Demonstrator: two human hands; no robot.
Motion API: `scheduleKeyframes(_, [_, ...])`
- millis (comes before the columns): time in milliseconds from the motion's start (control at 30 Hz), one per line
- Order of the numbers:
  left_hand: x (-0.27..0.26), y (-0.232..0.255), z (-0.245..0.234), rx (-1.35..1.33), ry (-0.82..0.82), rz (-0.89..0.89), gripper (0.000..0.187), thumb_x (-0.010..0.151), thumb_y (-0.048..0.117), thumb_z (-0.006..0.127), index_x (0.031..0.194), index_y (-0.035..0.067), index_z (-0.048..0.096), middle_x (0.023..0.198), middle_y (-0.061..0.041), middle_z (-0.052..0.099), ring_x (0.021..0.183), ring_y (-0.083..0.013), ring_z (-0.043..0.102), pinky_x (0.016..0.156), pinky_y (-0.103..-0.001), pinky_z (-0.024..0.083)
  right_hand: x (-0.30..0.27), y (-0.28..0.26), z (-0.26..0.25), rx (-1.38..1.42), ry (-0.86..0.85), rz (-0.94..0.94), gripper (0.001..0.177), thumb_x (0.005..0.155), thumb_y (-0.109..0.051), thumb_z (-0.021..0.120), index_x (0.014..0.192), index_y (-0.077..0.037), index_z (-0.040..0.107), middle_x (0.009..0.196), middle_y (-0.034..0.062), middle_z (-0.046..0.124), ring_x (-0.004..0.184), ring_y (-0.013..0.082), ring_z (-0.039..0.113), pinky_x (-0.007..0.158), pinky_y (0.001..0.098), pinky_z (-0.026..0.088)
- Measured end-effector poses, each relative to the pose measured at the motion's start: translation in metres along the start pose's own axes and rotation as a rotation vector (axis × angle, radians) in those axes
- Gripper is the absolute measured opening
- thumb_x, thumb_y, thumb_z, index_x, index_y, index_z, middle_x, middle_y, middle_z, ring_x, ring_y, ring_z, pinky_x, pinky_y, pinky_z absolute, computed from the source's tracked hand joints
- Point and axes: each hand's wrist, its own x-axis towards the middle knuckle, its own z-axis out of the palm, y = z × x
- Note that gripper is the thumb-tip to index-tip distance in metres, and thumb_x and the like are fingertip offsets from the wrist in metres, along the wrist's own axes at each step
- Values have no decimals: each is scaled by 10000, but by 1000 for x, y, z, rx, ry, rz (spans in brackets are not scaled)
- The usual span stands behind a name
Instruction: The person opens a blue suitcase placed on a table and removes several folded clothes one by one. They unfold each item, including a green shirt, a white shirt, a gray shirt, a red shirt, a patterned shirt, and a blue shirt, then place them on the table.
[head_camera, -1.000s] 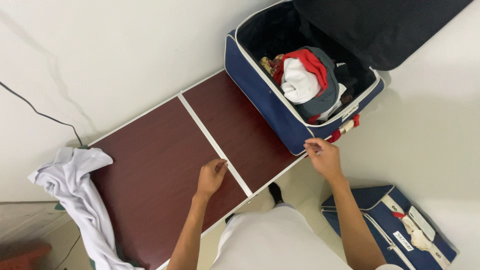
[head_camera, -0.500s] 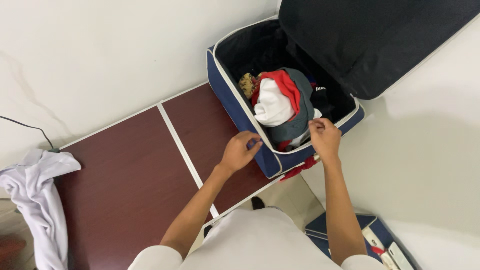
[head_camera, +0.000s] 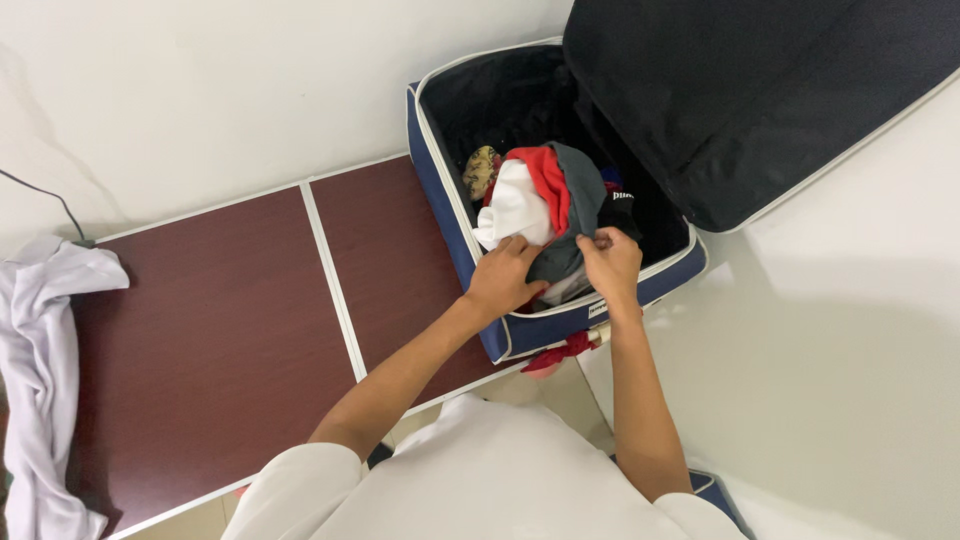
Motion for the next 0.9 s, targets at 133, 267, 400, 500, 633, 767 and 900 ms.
scheduleKeyframes(133, [5,0,-10,-100,93,-22,358,842,244,792,1123,32,727,1061,-146,647,1082,-338,621,888,-425,534,10,-6,-5,544,-90,231,153,926,-130,724,905,11,670,680,14,569,568,102,487,524,272,349])
scheduleKeyframes(267, [16,22,-32,-218,327,78,242,890,152,733,1087,13,715,1053,-153,661,1022,-356,619,872,-452,520,17,-42,-30,872,-132,188,65,958,-101,675,928,-51,647,755,-9,624,633,80,544,594,231,434])
scheduleKeyframes(400, [33,44,-50,-345,440,121,231,983,93,639,1190,-4,610,1100,-182,661,1025,-368,634,875,-456,515,17,-75,-56,999,-152,20,57,996,-97,681,996,-55,642,881,14,670,747,98,602,685,254,486])
scheduleKeyframes(500, [45,44,-60,-547,218,-36,265,1031,120,539,1275,16,548,936,-177,663,891,-320,657,807,-412,496,22,-75,-62,1006,-208,-115,49,994,-78,655,1036,-55,648,969,39,675,833,121,611,746,275,504])
scheduleKeyframes(633, [56,26,-58,-595,182,-107,205,1056,157,505,1190,11,558,854,-178,636,797,-281,641,765,-378,484,36,-45,-55,997,-438,-320,244,943,-42,743,1167,13,662,1218,79,630,1118,166,615,918,312,524])
scheduleKeyframes(767, [53,3,-50,-654,160,-73,236,1039,210,564,1147,2,598,919,-162,662,841,-265,643,779,-373,510,38,-37,-21,263,-262,-371,744,720,-118,874,1345,-68,475,1291,135,539,1178,262,544,974,411,508])
scheduleKeyframes(900, [48,1,-63,-462,44,-159,507,874,384,806,1150,3,615,1013,-155,716,952,-227,713,870,-351,540,36,-56,-8,-79,-250,-630,1019,599,-174,954,1478,-104,444,1499,204,444,1396,390,331,1149,515,311])
